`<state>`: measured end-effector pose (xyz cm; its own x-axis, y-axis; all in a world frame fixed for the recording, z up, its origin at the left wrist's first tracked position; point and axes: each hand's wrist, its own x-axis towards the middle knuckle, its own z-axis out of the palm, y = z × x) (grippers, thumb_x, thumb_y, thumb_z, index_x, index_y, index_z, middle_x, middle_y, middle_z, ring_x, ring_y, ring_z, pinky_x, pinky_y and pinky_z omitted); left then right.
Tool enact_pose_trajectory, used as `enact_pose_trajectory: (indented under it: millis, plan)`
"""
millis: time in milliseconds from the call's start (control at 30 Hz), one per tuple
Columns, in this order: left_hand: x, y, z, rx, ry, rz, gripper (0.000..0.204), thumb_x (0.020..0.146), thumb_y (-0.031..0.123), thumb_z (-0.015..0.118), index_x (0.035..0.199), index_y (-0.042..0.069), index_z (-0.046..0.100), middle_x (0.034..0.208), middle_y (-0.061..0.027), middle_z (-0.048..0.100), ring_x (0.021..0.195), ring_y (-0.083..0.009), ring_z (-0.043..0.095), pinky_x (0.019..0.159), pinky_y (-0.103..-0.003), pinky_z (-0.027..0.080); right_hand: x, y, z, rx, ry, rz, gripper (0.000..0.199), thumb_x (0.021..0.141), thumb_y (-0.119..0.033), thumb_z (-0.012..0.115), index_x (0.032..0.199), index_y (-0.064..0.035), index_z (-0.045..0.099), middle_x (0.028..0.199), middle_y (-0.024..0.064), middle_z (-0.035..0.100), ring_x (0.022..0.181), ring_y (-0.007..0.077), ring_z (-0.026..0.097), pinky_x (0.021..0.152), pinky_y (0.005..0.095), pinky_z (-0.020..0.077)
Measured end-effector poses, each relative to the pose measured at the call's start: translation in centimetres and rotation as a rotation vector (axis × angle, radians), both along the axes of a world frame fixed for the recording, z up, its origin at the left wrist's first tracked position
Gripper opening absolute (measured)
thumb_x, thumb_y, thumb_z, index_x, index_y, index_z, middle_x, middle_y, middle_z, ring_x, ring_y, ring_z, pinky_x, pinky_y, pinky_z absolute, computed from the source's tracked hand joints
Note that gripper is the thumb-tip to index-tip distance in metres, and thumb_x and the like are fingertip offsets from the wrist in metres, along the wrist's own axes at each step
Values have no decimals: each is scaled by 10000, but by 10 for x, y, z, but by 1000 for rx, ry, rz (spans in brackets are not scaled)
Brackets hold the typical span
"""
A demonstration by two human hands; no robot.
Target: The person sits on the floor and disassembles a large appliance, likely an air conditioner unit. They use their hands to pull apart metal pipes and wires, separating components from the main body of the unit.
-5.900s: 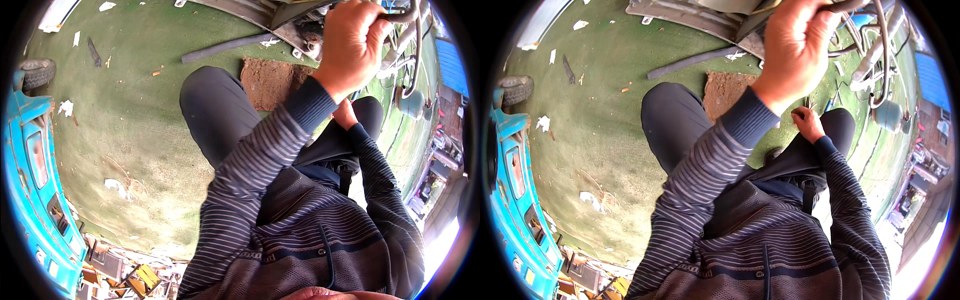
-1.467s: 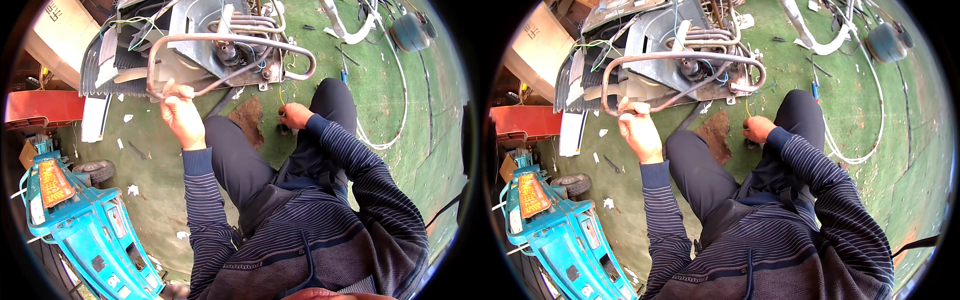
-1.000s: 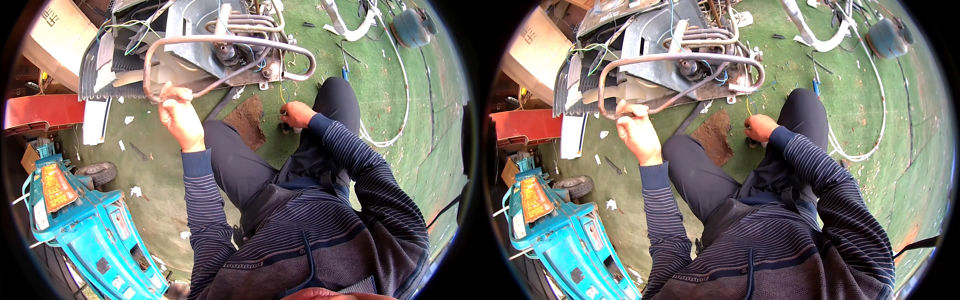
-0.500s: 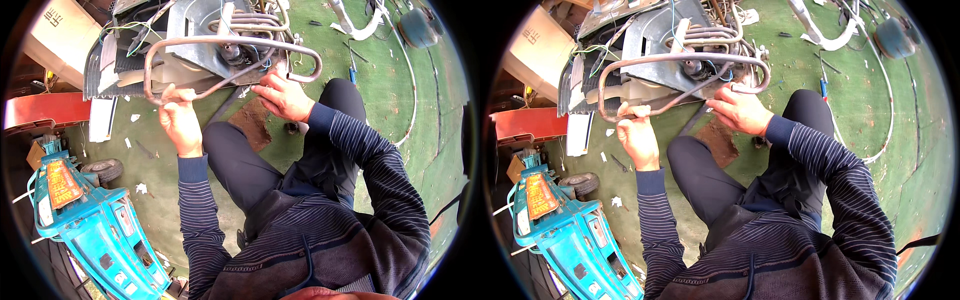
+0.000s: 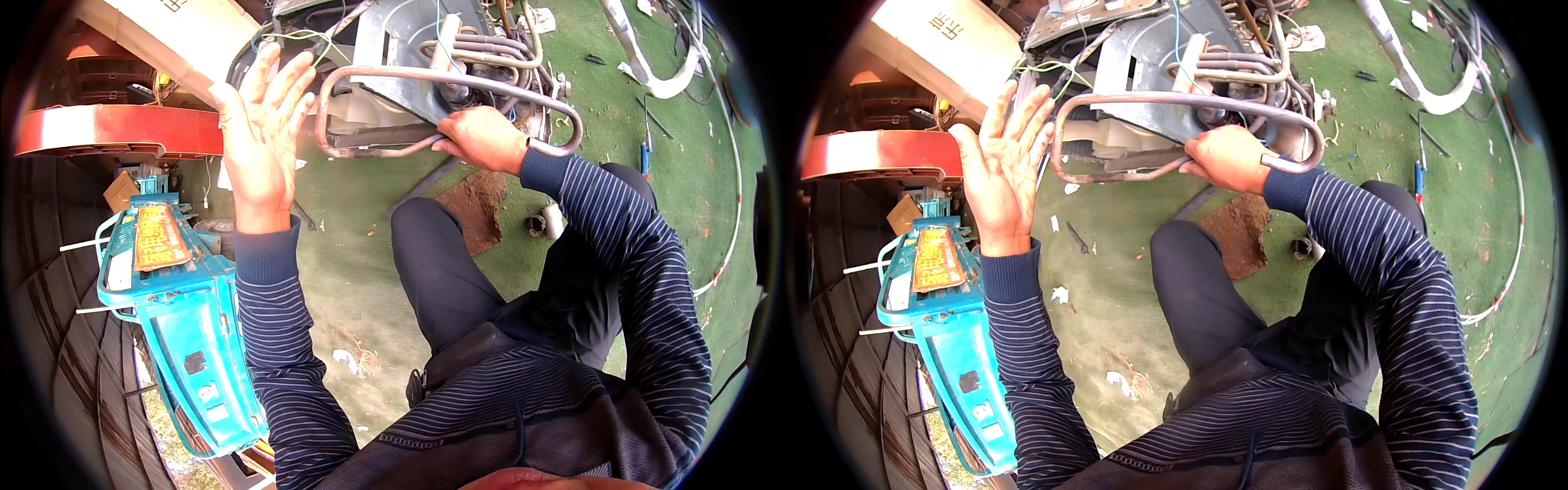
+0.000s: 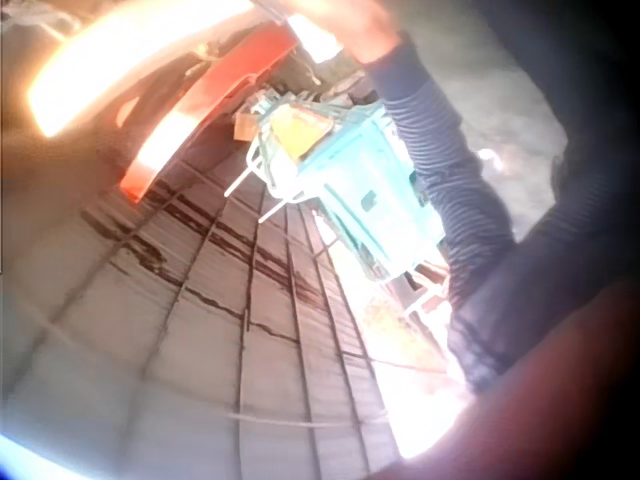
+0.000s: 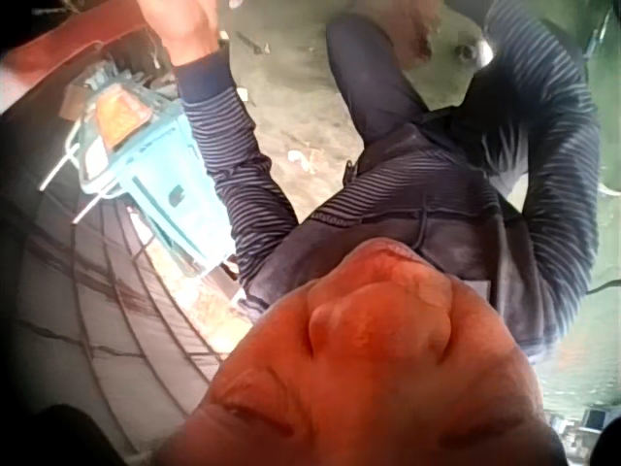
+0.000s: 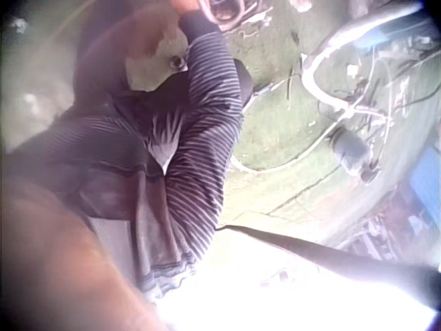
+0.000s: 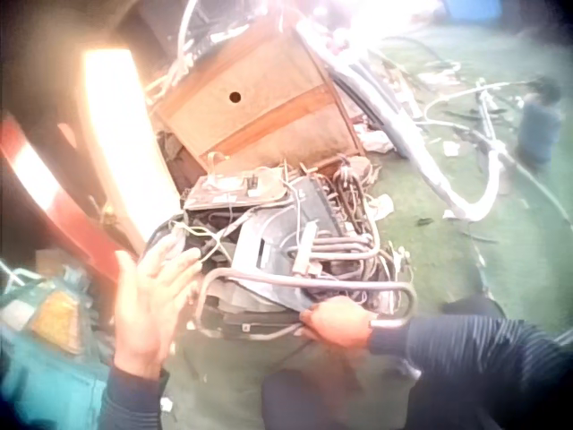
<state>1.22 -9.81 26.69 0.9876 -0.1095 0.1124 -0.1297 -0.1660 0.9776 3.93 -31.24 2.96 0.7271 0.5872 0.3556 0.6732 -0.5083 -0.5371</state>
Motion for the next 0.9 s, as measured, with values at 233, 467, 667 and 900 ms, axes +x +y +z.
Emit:
enact_pose_trajectory:
  millis: [233, 467, 667, 900]
  plan:
    - [-6, -6, 22, -439, 228, -35, 1020, 983, 802, 213, 1564, -31, 310, 1564, -324, 386, 1464, -415, 389, 1189, -458, 335, 5, -6, 5, 3, 0, 36, 332, 942, -356, 679, 865, -33, 663, 793, 173, 674, 778, 413, 679, 721, 508, 544]
    - [6, -5, 15, 130, 154, 41, 790, 1048, 619, 411, 1504, -25, 419, 1427, -250, 569, 1333, -320, 554, 1099, -400, 440, 3, -9, -3, 16, -16, 25, 355, 933, -381, 685, 852, -35, 672, 765, 170, 679, 750, 403, 685, 706, 503, 546]
    - [25, -20, -25, 754, -142, -53, 383, 975, 104, 703, 1313, -49, 611, 1118, -60, 695, 1017, -114, 638, 906, -265, 512, 5, 1, -6, -35, -42, -1, 388, 921, -436, 683, 857, -55, 714, 724, 169, 695, 704, 388, 699, 679, 507, 553]
    - [25, -33, -35, 985, -143, 14, 161, 918, 14, 718, 1060, 4, 641, 847, 31, 602, 722, -43, 501, 651, -213, 422, 3, 15, 5, -103, 73, -81, 302, 836, -385, 746, 824, -85, 767, 778, 155, 729, 742, 363, 725, 714, 478, 581]
